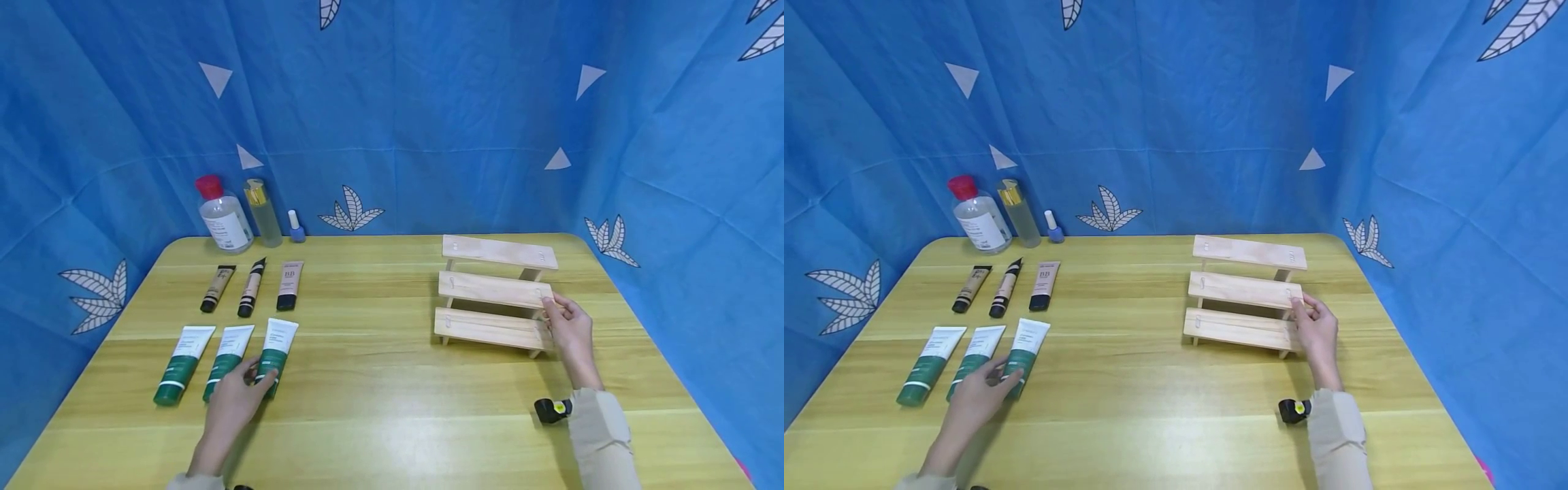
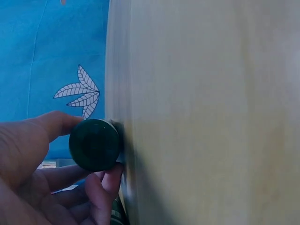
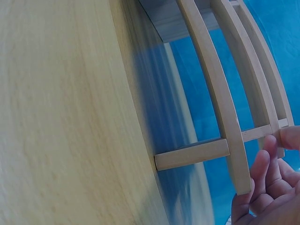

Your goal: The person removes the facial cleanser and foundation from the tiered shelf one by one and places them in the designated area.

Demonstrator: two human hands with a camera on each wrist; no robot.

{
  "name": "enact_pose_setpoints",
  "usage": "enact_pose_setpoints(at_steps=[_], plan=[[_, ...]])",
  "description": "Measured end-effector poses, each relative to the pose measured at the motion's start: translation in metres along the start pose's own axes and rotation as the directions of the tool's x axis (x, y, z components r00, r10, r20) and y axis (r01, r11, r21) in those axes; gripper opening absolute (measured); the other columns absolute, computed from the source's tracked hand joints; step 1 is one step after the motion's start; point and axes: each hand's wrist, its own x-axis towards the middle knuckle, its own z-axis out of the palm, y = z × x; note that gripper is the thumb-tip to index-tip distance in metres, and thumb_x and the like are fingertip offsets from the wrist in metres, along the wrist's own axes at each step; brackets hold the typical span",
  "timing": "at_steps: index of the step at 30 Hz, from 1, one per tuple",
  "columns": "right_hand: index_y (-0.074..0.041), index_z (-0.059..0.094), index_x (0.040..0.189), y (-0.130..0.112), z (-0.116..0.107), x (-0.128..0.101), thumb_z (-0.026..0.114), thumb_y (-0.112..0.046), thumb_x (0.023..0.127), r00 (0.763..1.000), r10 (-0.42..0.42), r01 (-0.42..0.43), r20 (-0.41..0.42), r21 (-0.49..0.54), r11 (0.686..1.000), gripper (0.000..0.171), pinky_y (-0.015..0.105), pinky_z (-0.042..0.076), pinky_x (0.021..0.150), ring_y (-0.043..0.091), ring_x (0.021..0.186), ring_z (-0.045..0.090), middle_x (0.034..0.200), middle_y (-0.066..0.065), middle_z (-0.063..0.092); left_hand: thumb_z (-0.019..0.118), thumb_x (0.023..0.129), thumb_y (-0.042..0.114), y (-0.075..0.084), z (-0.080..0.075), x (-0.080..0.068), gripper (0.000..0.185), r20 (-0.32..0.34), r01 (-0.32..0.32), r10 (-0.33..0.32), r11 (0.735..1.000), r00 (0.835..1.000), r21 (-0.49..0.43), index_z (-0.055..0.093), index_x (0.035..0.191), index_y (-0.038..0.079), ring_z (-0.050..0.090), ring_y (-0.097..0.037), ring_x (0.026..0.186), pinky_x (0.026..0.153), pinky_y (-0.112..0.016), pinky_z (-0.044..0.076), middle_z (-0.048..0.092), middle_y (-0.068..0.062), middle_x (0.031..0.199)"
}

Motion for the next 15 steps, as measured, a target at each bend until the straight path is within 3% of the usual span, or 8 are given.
enact_pose_setpoints(at_steps=[15], plan=[[0.000, 0.044, 0.138, -0.0005, 0.0000, -0.0008, 0.053, -0.036, 0.096, 1.000, -0.008, 0.008, -0.006, -0.005, 1.000, 0.056, 0.014, 0.046, 0.060, -0.003, 0.066, 0.054, 0.070, -0.020, 0.056, 0.062, 0.090, 0.026, 0.0022, -0.0026, -0.0085, 0.058, 0.046, 0.030, -0.030, 1.000, 0.998, 0.002, 0.047, 0.132, -0.010, 0.054, -0.040, 0.108, 0.089, -0.058, 0.042, 0.058, -0.029, 0.117]])
